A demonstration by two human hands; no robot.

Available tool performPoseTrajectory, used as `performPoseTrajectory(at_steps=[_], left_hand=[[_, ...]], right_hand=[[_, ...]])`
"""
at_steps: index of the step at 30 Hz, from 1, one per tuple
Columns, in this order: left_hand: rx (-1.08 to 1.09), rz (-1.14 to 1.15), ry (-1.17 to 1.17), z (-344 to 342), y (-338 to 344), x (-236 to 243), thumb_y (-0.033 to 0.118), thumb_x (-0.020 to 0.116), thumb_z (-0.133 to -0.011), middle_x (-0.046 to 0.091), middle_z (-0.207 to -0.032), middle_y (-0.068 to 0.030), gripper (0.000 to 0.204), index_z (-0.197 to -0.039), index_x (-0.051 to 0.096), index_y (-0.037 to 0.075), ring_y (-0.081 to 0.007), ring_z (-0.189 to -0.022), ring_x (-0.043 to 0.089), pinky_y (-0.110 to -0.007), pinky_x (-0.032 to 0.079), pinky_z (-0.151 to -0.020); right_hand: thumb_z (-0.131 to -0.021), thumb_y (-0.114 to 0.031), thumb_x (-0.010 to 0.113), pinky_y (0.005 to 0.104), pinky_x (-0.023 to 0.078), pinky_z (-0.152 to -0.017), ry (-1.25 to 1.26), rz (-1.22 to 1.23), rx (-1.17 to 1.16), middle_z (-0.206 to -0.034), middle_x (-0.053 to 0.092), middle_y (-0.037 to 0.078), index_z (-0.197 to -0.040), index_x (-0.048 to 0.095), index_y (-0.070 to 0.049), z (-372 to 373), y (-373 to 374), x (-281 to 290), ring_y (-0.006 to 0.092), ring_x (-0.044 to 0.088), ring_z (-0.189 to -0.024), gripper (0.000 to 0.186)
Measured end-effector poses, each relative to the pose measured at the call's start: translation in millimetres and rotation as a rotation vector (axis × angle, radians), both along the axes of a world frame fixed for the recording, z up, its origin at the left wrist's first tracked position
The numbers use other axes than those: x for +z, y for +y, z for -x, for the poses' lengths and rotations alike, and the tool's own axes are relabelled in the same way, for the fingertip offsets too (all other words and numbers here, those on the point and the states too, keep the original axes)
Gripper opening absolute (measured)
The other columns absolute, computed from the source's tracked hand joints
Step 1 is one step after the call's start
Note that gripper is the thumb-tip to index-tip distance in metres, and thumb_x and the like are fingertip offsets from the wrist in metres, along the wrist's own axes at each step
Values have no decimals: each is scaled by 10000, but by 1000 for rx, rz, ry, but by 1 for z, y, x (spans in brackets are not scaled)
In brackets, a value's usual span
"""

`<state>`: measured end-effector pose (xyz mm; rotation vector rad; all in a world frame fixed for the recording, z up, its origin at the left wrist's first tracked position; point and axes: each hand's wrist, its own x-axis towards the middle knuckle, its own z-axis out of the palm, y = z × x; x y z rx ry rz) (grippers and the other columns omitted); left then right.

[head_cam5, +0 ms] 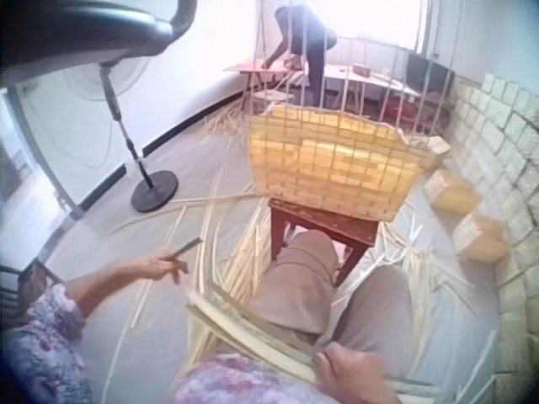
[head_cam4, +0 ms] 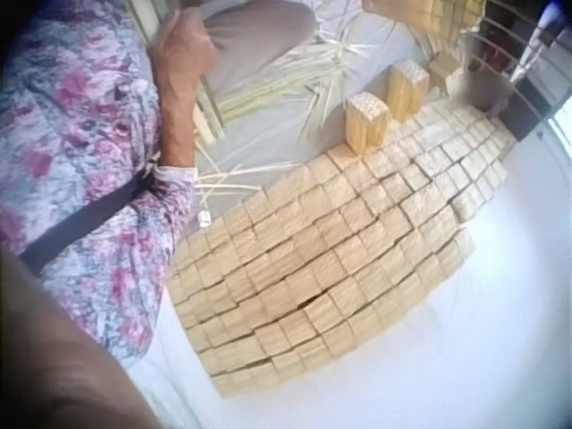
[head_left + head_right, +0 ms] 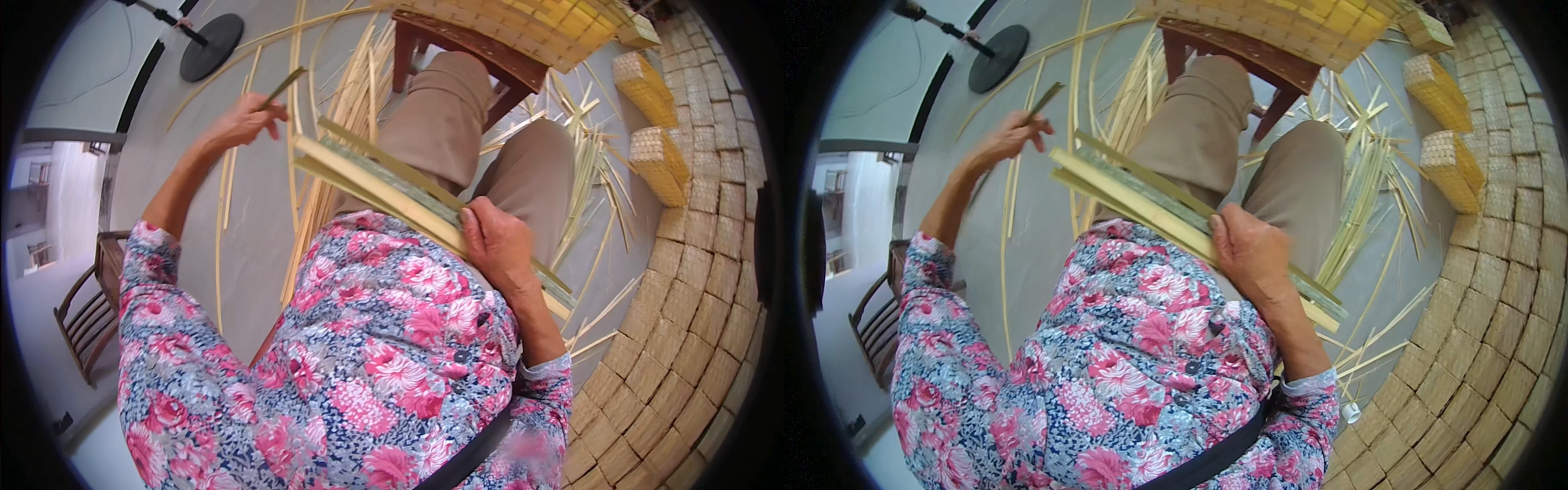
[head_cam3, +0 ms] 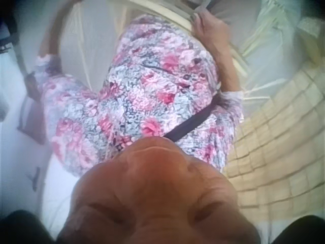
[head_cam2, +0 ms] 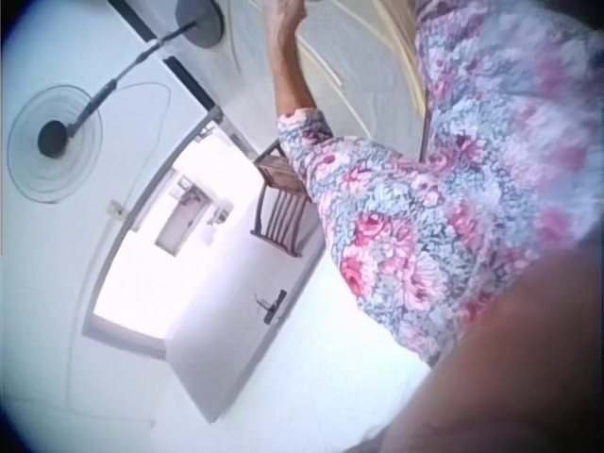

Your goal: The person weaves a rectangular basket using thin bamboo strips. They interlace the strips through the vertical frame, trim excess material with scissors, and tighten the weave by hand.

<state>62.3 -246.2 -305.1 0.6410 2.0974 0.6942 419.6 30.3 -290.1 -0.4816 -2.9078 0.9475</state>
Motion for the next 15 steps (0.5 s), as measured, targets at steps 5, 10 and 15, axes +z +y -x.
performPoseTrajectory(at_steps=[5, 10, 15], left_hand=[[-388, -250, 506, -45, 124, 74, 213, 647, -931, 611, -668, -131, 187, -1004, 665, 42, -251, -593, 583, -373, 482, -588], [-738, -347, 666, -175, 253, 74, 156, 636, -824, 661, -804, -148, 152, -946, 571, 93, -335, -772, 699, -482, 544, -609], [-734, -571, 725, -259, 292, 28, 199, 670, -804, 633, -858, -127, 232, -967, 590, 55, -335, -722, 694, -442, 558, -580]], right_hand=[[-908, -238, 622, 465, 496, -539, 38, -130, 27, -707, 642, 122, -816, 550, -94, 11, 2, -3, 347, 645, -636, 186], [-920, -246, 597, 493, 511, -704, -302, -63, 93, -861, 656, 172, -969, 578, -73, 19, -1, 11, 387, 649, -794, 180], [-930, -318, 559, 493, 398, -973, 147, -155, 90, -1163, 582, 264, -1239, 553, 9, -5, -7, -32, 406, 545, -1127, 450]])
